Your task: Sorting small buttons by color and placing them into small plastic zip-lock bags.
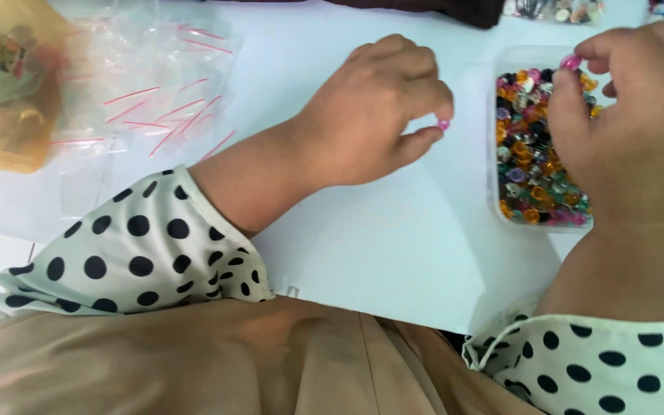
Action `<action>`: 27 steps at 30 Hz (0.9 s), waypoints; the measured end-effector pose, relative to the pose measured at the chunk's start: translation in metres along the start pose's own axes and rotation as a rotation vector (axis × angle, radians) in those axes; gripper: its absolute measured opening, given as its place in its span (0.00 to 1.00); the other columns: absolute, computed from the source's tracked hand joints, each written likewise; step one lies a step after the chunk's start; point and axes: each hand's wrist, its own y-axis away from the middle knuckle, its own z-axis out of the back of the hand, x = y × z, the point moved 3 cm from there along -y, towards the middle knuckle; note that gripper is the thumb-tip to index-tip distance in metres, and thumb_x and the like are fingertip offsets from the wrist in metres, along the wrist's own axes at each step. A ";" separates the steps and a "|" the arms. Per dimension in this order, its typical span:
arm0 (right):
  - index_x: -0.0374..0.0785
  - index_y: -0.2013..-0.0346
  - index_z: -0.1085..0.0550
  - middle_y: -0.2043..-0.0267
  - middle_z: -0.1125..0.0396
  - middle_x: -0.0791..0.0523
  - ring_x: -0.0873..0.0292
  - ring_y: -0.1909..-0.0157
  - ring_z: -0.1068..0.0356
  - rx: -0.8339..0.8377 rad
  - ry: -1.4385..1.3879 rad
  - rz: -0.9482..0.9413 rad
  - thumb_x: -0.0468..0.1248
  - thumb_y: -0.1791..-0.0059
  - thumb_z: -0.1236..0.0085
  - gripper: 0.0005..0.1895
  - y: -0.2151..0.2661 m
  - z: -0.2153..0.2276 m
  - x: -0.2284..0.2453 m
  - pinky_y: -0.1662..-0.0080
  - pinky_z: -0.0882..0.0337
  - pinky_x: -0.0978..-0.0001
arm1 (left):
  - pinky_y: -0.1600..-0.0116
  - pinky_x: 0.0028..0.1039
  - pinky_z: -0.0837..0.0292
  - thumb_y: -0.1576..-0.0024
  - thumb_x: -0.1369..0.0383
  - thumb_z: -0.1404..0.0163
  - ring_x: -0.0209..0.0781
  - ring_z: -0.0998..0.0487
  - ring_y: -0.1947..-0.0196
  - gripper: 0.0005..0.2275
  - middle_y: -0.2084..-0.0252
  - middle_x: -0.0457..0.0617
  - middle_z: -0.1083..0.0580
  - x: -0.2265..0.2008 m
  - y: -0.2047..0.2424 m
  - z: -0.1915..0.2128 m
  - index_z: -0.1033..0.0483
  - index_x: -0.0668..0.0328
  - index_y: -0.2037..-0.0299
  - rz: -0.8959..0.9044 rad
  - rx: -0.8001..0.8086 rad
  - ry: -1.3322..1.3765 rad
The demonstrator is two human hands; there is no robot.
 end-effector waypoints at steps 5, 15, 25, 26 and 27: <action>0.26 0.54 0.21 0.57 0.28 0.46 0.44 0.54 0.30 -0.029 -0.299 0.173 0.26 0.41 0.37 0.03 -0.044 0.012 0.103 0.48 0.27 0.54 | 0.49 0.37 0.33 0.44 0.73 0.41 0.47 0.29 0.66 0.03 0.68 0.46 0.30 0.050 0.062 0.027 0.20 0.55 0.62 0.131 -0.016 0.071; 0.31 0.52 0.22 0.59 0.32 0.50 0.45 0.60 0.33 0.248 -0.366 0.120 0.27 0.46 0.43 0.08 -0.044 -0.036 0.152 0.54 0.27 0.54 | 0.53 0.35 0.31 0.47 0.70 0.39 0.46 0.28 0.65 0.03 0.70 0.42 0.29 0.093 0.104 -0.006 0.19 0.48 0.67 0.208 -0.014 0.213; 0.35 0.47 0.20 0.56 0.30 0.52 0.43 0.60 0.32 0.289 -0.272 0.122 0.29 0.47 0.42 0.14 -0.039 -0.057 0.150 0.59 0.28 0.51 | 0.53 0.43 0.32 0.46 0.67 0.42 0.47 0.30 0.55 0.03 0.65 0.42 0.30 0.088 0.107 -0.006 0.16 0.46 0.65 0.236 0.087 0.132; 0.33 0.46 0.21 0.56 0.31 0.52 0.44 0.59 0.33 0.279 -0.317 0.113 0.26 0.47 0.44 0.15 -0.040 -0.054 0.150 0.56 0.28 0.52 | 0.52 0.42 0.32 0.46 0.67 0.43 0.48 0.30 0.54 0.05 0.65 0.42 0.30 0.088 0.107 -0.007 0.16 0.46 0.62 0.249 0.121 0.126; 0.31 0.45 0.21 0.56 0.32 0.51 0.45 0.58 0.34 0.271 -0.364 0.104 0.24 0.47 0.46 0.16 -0.041 -0.051 0.151 0.54 0.28 0.53 | 0.51 0.42 0.33 0.47 0.66 0.44 0.48 0.30 0.53 0.07 0.64 0.42 0.29 0.088 0.108 -0.008 0.16 0.47 0.60 0.264 0.156 0.120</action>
